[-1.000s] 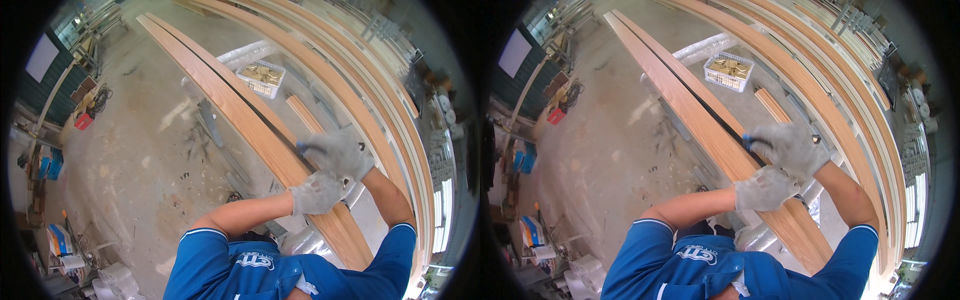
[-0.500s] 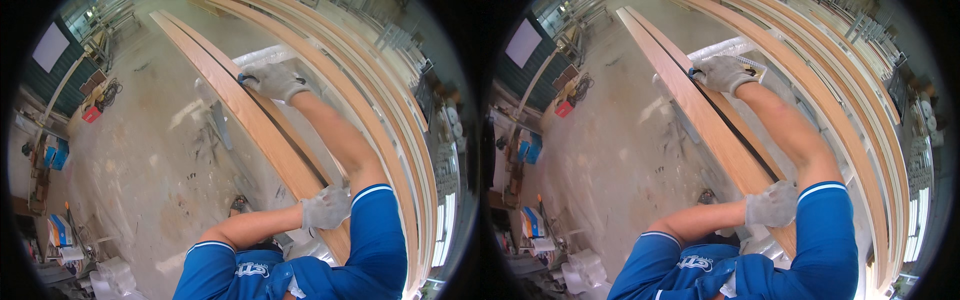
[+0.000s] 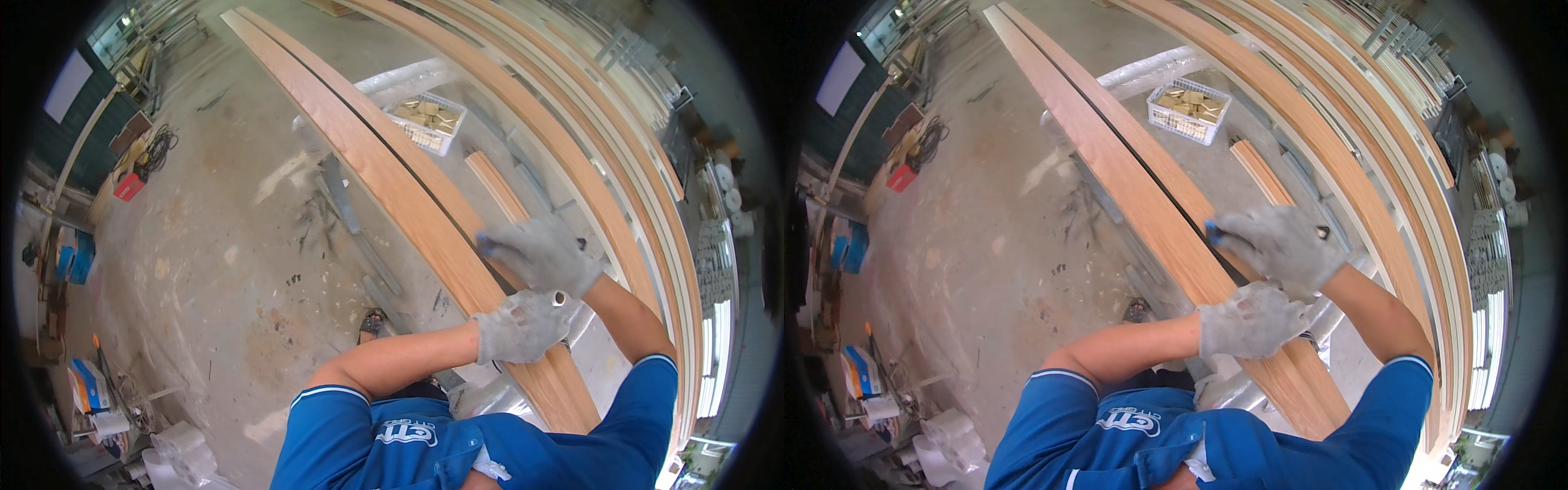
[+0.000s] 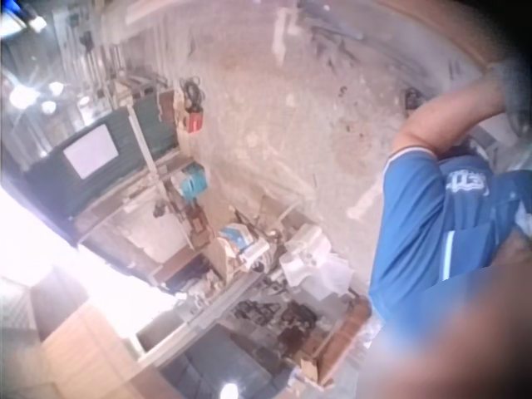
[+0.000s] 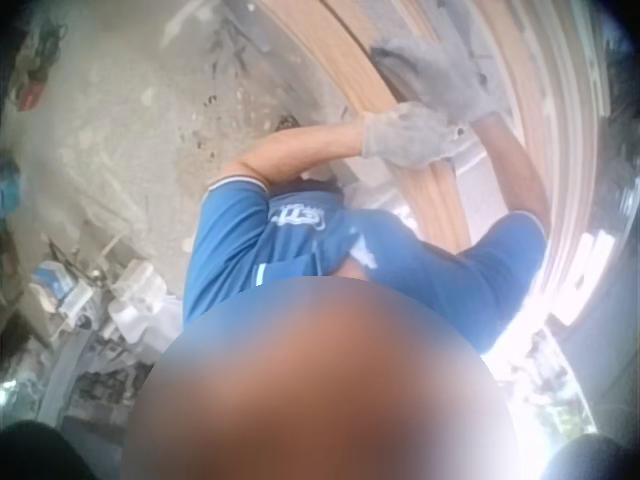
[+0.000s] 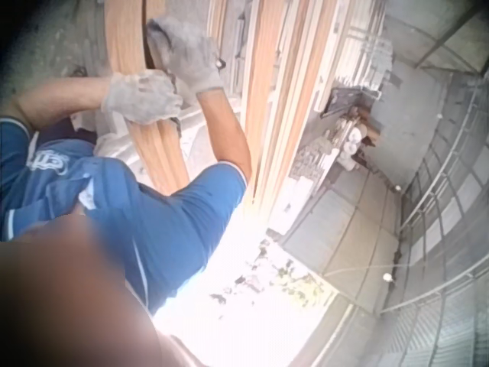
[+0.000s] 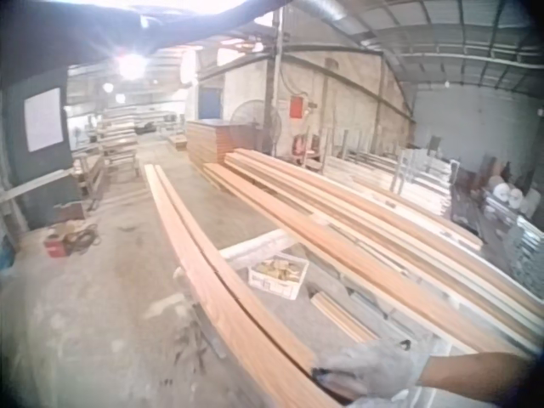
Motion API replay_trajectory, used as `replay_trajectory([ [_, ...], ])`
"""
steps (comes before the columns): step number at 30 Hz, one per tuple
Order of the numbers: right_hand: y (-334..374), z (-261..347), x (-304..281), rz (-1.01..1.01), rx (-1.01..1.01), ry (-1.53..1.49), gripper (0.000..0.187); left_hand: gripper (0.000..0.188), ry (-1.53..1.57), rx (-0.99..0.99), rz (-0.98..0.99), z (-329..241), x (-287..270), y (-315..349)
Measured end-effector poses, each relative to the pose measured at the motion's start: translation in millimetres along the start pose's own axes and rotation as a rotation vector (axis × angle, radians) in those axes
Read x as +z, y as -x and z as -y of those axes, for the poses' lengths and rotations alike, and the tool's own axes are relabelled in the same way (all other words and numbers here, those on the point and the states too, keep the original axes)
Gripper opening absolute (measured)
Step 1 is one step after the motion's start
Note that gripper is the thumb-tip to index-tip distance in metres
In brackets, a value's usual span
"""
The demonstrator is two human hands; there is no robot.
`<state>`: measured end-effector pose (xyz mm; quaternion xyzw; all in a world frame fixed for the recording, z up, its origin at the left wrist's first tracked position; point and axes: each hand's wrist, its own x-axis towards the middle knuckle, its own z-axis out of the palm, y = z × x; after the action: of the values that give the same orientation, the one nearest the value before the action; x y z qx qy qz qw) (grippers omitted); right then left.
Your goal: The person places a long wooden plank on a workbench, then inserts a black cable into a groove along the plank using a blue-handled tool. The person repeatedly pushes and adjusts the cable along the groove, then removes it and repeats the insertion on the same plank.
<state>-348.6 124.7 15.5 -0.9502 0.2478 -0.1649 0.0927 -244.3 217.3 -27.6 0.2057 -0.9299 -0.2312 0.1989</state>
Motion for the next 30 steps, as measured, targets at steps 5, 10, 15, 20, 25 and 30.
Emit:
replay_trajectory([
  [5,-123.4,-35.2,49.1,-0.058,0.122,0.026,0.027,0.025,-0.027,0.007,-0.018,1.0,4.3,-1.6],
  [10,-115.6,-39.7,51.0,-0.036,0.078,0.01,0.026,0.017,-0.036,0.01,-0.076,0.1,4.1,-3.0],
  [15,10.0,-14.9,10.3,0.012,0.053,-0.164,0.032,0.019,0.002,-0.068,0.073,2.7,-1.1,-4.9],
  [20,138.5,18.3,-46.1,0.051,0.92,-0.892,0.049,0.018,0.116,0.116,-0.211,9.9,-5.3,-2.6],
  [25,242.3,52.7,-78.9,0.207,1.029,-0.855,0.045,0.014,0.127,-0.053,-0.119,6.8,-11.3,-5.6],
  [30,340.8,113.7,-127.6,0.054,0.988,-0.277,0.035,0.012,0.074,-0.069,-0.129,9.3,-12.7,-6.4],
])
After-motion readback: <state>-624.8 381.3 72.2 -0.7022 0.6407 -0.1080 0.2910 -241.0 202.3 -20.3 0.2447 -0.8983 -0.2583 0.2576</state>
